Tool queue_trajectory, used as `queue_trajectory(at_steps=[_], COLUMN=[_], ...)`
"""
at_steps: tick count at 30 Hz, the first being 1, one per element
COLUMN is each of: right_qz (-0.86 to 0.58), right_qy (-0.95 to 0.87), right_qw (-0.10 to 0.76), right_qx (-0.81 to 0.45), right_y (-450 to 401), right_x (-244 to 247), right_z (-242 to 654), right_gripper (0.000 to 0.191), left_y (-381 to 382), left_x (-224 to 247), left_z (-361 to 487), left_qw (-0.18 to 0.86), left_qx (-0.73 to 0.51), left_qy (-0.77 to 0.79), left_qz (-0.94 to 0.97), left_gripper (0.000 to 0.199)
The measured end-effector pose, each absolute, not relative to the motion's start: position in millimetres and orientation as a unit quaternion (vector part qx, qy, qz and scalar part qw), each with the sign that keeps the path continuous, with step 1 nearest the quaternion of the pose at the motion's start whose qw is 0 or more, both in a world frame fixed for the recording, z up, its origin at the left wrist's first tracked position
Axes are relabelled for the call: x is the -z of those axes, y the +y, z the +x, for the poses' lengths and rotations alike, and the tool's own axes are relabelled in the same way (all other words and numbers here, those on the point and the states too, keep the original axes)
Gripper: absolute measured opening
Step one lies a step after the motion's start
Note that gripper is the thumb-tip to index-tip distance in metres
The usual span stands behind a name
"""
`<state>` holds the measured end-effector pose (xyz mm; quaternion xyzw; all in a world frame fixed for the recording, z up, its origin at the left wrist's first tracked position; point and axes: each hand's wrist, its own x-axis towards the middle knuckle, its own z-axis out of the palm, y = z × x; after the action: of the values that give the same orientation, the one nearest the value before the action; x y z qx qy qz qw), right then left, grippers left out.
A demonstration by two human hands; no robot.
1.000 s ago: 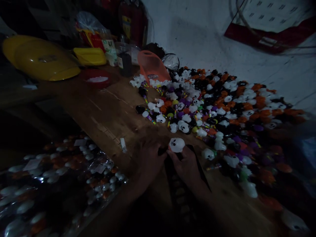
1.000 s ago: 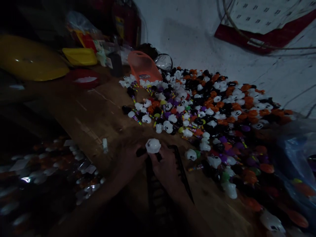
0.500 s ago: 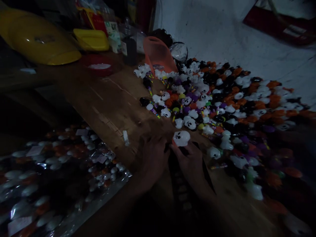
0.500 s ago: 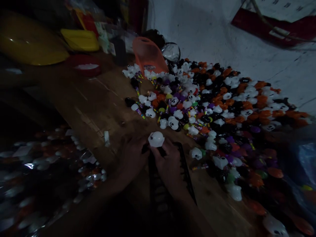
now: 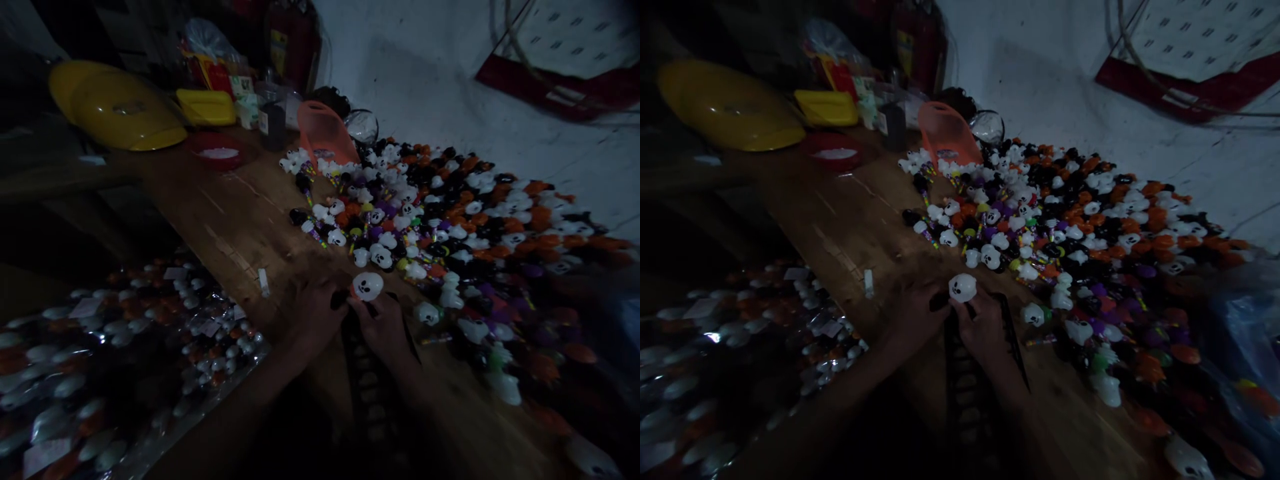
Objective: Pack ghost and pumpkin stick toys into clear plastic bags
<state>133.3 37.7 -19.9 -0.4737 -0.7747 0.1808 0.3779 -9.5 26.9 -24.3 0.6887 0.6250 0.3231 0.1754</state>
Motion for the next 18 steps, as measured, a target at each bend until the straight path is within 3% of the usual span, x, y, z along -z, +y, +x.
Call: queue_trajectory(at_steps=[8,13,18], right_qz=[-0.472,-0.497,-0.526], right_qy=[-0.757,-0.778,-0.775], right_qw=[0.409,0.370,0.340], right_qx=[-0.189,-0.104,-0.087], right_y=[37.6,34.7,33.4], right_x=[19.2,12.5,10.7], right_z=[125.3,125.8,123.4], right_gripper=[0.014,0.008,0.013], left_y=[24.4,26.6,37.3], left_x=[23.0,32.2,47.9], left_z=[-11.7,-14.2,-17.5], left_qw=[0.164,0.185,0.197], left_qx=[-0.317,-0.337,-0.382], left_qy=[0.622,0.605,0.576], left_qz=[0.697,0.697,0.696], left_gripper=[0.016,0.027,0.030])
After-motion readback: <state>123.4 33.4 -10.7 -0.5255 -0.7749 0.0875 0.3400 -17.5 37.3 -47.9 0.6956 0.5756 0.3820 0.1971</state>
